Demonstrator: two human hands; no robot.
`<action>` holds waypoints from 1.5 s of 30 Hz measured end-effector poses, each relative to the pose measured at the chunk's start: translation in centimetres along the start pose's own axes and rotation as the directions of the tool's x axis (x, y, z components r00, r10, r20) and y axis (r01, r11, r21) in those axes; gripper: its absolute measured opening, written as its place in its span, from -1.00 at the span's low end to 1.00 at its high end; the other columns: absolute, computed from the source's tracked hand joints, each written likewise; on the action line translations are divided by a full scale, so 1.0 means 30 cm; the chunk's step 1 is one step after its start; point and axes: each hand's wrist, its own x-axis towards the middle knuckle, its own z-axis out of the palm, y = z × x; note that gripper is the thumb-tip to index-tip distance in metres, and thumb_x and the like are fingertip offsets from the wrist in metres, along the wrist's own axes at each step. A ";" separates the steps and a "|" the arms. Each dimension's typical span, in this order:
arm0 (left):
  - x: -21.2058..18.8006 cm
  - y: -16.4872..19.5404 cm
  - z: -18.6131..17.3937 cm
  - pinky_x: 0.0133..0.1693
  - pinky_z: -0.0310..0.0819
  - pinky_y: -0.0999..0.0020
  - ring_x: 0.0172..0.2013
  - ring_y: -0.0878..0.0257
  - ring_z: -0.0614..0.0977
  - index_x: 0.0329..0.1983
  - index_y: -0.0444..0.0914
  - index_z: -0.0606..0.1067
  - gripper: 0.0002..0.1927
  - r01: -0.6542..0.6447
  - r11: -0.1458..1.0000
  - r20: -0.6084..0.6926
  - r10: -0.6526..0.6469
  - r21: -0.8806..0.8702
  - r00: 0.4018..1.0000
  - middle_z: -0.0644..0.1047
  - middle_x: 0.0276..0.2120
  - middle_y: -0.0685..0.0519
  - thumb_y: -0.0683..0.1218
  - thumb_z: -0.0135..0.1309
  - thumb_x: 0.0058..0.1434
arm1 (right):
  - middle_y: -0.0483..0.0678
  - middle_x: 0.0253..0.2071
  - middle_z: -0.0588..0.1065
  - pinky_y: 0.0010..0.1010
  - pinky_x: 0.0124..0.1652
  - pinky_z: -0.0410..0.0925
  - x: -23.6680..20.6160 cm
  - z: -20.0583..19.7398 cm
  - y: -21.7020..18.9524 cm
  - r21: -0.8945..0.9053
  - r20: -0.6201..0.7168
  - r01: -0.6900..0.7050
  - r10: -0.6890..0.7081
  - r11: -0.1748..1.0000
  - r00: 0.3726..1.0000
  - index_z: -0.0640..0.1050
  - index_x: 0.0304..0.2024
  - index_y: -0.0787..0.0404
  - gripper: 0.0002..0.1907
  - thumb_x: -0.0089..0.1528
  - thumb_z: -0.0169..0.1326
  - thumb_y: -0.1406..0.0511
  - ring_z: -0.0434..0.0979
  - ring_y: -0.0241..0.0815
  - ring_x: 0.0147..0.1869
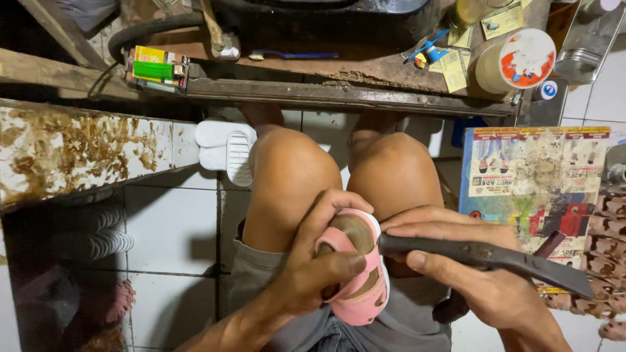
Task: The person sits on the floor and repairs pink plastic slippers. They heat the white sole on a gas stove, press it onto the pink upper, and use a curved metal tool to smooth and shape the edges. The person repeats this process for multiple slippers, placing finished units on a nearby shelf.
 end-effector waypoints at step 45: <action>-0.131 -0.116 0.307 -0.08 0.52 0.20 -0.15 0.16 0.58 0.05 -0.32 0.39 -0.59 -0.319 0.815 -0.545 0.005 -0.484 0.839 0.49 -0.20 -0.03 0.05 -0.09 0.27 | 0.47 0.13 0.52 -0.13 0.13 0.37 -0.550 0.197 0.227 0.458 -0.446 0.177 0.053 0.871 0.894 0.58 -0.01 0.70 -0.44 0.16 0.08 0.25 0.58 0.23 0.13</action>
